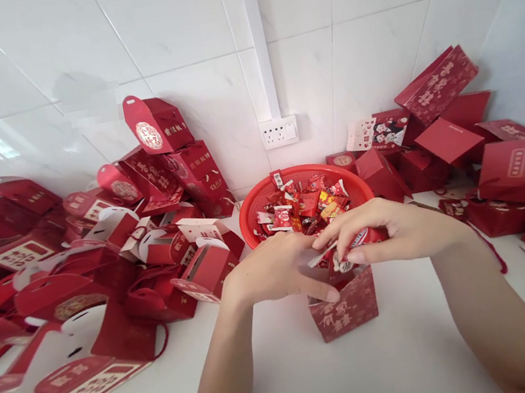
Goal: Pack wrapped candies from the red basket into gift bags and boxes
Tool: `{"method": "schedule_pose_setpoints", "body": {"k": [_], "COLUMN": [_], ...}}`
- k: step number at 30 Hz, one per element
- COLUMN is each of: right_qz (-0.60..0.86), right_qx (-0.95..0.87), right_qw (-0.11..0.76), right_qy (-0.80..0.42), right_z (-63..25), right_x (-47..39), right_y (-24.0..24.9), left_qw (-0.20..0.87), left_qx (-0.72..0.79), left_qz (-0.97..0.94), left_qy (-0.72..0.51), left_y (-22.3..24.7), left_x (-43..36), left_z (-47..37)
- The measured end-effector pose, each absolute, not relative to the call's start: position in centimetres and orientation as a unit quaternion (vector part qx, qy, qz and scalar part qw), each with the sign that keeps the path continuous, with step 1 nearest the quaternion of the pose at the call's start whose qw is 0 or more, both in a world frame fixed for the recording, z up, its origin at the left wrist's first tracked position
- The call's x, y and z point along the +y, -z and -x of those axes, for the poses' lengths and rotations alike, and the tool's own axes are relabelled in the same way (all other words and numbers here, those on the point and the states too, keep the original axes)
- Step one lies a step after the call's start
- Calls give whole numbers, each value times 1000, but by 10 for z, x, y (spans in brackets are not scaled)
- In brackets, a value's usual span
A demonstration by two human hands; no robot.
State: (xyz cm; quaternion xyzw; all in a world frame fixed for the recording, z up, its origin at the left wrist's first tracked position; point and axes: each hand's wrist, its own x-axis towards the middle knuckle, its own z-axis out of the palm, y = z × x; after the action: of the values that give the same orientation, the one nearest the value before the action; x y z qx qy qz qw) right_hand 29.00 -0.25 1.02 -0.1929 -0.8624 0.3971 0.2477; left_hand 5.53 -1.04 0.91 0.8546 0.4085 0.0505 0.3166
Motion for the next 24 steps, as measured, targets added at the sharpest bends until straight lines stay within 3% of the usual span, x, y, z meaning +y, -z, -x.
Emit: {"method": "schedule_pose_setpoints", "body": {"k": [5,14,19,24], "right_qz": [205,218,234,249], "right_qx": [-854,-815,-824,-831], "right_qw": [265,372,307,310], "right_qy": [-397,-388,-414,-388], "right_z": [-290,-286,-279,-284], "right_x": [-2,-4,-7,-10], "right_y": [-9,-5,-6,-12], "left_qw": [309,311,319,313], "left_qx": [408,418,411,430], "left_qz": [-856,-850,-852,-846], "left_qy": [-69,-75,-61,-30], "left_y": [-9,-8,-12,-10], "left_x": [-12,-13,-14,-13], "left_z": [-54,-52,-55,-54]}}
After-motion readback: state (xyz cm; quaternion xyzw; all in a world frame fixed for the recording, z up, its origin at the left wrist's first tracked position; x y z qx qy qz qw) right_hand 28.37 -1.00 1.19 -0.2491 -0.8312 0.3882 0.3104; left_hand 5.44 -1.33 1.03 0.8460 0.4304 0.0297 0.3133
